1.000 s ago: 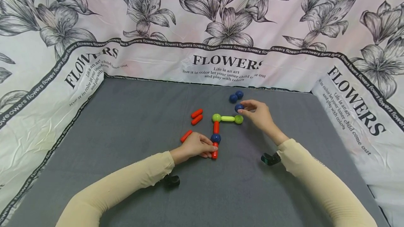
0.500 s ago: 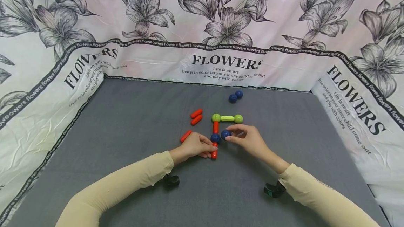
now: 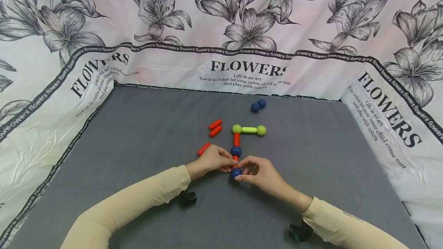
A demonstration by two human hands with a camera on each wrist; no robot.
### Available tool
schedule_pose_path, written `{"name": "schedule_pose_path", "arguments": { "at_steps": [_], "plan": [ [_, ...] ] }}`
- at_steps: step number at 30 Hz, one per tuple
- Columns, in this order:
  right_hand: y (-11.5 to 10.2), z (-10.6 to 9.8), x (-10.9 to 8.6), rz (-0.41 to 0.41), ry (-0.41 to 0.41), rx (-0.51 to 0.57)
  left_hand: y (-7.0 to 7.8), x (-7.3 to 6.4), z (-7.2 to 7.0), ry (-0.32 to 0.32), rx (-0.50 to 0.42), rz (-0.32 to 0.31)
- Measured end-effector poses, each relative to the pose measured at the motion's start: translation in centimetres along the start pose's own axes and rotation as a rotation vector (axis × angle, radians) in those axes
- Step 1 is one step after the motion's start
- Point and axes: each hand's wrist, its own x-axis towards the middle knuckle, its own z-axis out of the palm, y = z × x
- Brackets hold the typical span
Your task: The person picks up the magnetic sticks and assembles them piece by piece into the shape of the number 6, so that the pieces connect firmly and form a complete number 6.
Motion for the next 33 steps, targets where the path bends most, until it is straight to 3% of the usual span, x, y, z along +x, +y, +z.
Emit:
{"name": "schedule_pose_path", "arguments": {
  "at_steps": [19, 33],
  "plan": [
    [0.8, 1.8, -0.7, 0.09, 0.043, -0.002, -0.2, 0.2, 0.0, -0.007, 0.008, 0.006],
    [1.0, 1.6, -0.3, 0.104, 0.026, 0.031, 0.0, 0.0, 0.0, 0.008, 0.004, -0.002]
  ]
}}
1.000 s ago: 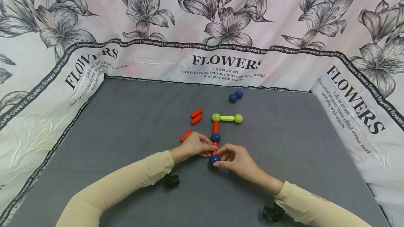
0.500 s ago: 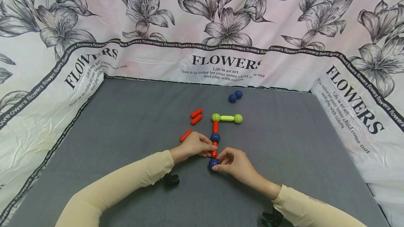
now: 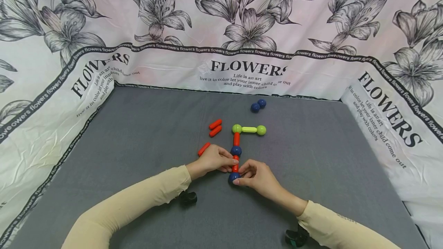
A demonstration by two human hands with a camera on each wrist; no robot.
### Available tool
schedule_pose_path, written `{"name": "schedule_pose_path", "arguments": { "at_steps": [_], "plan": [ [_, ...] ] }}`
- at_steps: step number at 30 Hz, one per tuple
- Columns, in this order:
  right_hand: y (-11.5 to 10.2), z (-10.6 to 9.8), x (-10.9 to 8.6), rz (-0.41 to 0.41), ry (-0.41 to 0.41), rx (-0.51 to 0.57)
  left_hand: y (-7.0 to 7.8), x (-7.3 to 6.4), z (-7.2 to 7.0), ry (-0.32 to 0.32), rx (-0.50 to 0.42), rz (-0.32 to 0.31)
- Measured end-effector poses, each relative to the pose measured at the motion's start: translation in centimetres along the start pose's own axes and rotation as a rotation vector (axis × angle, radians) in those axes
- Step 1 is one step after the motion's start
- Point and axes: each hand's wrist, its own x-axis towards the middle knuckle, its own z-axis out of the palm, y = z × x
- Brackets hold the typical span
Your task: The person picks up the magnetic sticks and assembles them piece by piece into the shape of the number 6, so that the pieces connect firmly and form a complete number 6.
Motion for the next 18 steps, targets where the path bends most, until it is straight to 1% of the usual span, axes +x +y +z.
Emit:
{"name": "schedule_pose_path", "arguments": {
  "at_steps": [9, 18],
  "plan": [
    [0.09, -0.2, 0.11, -0.007, -0.028, 0.037, -0.06, -0.05, 0.11, 0.011, -0.004, -0.004],
    [0.33, -0.18, 0.2, 0.007, -0.033, 0.023, -0.09, -0.23, 0.05, 0.009, 0.006, 0.007]
  ]
}}
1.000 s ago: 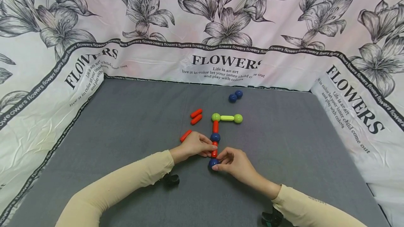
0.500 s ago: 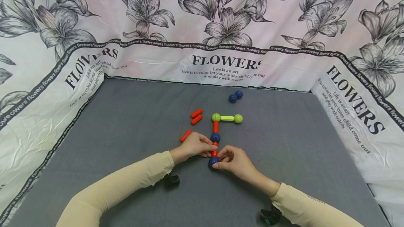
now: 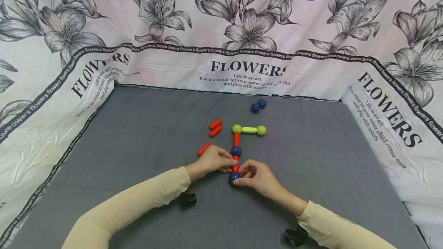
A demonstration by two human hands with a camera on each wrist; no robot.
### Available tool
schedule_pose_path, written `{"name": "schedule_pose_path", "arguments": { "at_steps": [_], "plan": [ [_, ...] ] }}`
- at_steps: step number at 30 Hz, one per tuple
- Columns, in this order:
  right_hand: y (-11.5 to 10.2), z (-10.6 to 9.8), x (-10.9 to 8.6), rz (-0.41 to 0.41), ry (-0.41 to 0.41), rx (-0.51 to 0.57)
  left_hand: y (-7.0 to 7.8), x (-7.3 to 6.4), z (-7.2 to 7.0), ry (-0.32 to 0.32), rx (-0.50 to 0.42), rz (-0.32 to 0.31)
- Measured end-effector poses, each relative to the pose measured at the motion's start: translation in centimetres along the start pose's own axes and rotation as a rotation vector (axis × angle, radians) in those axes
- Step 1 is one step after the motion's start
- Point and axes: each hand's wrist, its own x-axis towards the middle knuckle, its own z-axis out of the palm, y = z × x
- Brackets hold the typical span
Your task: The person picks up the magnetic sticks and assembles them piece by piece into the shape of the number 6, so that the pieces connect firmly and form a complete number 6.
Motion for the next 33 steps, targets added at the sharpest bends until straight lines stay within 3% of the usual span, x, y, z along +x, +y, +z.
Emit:
{"name": "schedule_pose_path", "arguments": {
  "at_steps": [9, 13, 19, 23, 28, 33],
  "plan": [
    [0.0, -0.1, 0.0, 0.001, 0.001, -0.006, 0.0, 0.0, -0.1, -0.009, -0.012, 0.003],
    [0.0, -0.4, 0.1, -0.006, -0.04, 0.034, -0.1, -0.1, -0.2, -0.018, -0.003, 0.017],
    [0.0, -1.8, 0.6, -0.033, -0.104, 0.05, -0.4, -1.2, -0.6, -0.025, 0.071, 0.082],
    [-0.5, -3.1, 1.2, -0.072, -0.049, -0.012, -0.8, -2.2, -0.8, -0.023, 0.092, 0.112],
    [-1.0, -4.7, 2.7, -0.141, 0.061, -0.118, -1.5, -3.3, -0.6, -0.025, 0.062, 0.102],
    [-1.5, -5.7, 4.5, -0.192, 0.117, -0.172, -2.2, -4.2, 0.0, -0.038, 0.031, 0.109]
  ]
}}
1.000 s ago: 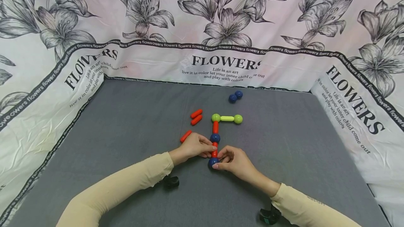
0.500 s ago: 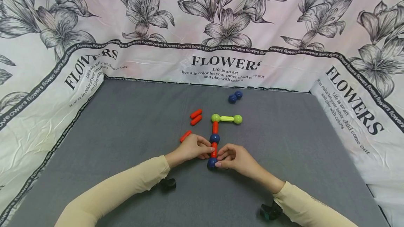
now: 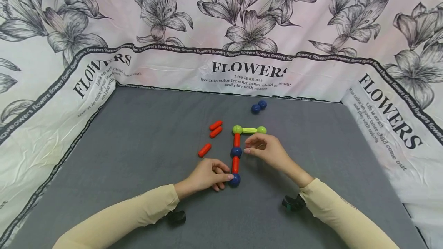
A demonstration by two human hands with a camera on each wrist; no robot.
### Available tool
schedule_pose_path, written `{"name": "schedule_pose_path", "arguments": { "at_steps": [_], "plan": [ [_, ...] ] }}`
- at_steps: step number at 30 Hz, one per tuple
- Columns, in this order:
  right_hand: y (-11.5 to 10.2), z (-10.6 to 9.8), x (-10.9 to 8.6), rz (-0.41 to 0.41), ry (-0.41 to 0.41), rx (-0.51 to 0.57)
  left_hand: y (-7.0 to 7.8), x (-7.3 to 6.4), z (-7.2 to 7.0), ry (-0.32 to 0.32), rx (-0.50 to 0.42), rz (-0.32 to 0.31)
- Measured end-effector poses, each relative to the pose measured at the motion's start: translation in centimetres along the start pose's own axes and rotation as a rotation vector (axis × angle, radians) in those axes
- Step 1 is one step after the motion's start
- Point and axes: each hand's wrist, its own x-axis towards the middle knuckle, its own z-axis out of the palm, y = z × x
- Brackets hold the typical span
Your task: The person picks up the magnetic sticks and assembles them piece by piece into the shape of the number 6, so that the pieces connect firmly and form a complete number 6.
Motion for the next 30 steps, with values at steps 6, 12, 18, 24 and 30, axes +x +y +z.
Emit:
{"name": "schedule_pose_path", "arguments": {
  "at_steps": [6, 12, 18, 24, 30],
  "plan": [
    [-0.4, 0.3, 2.7, -0.093, 0.002, -0.009, -0.3, -0.6, 0.7, -0.008, -0.028, 0.007],
    [-0.4, 1.1, 5.7, -0.199, -0.044, -0.04, -0.5, -0.6, 1.1, -0.017, -0.025, 0.004],
    [-0.9, 1.9, 8.7, -0.255, -0.111, -0.185, -0.5, -0.5, 1.1, -0.016, -0.015, -0.001],
    [-1.1, 3.0, 10.8, -0.246, -0.22, -0.277, -0.4, -0.6, 1.1, -0.017, -0.011, -0.012],
    [-0.8, 3.9, 12.1, -0.244, -0.245, -0.325, -0.3, -0.7, 1.1, -0.012, -0.018, -0.024]
  ]
}}
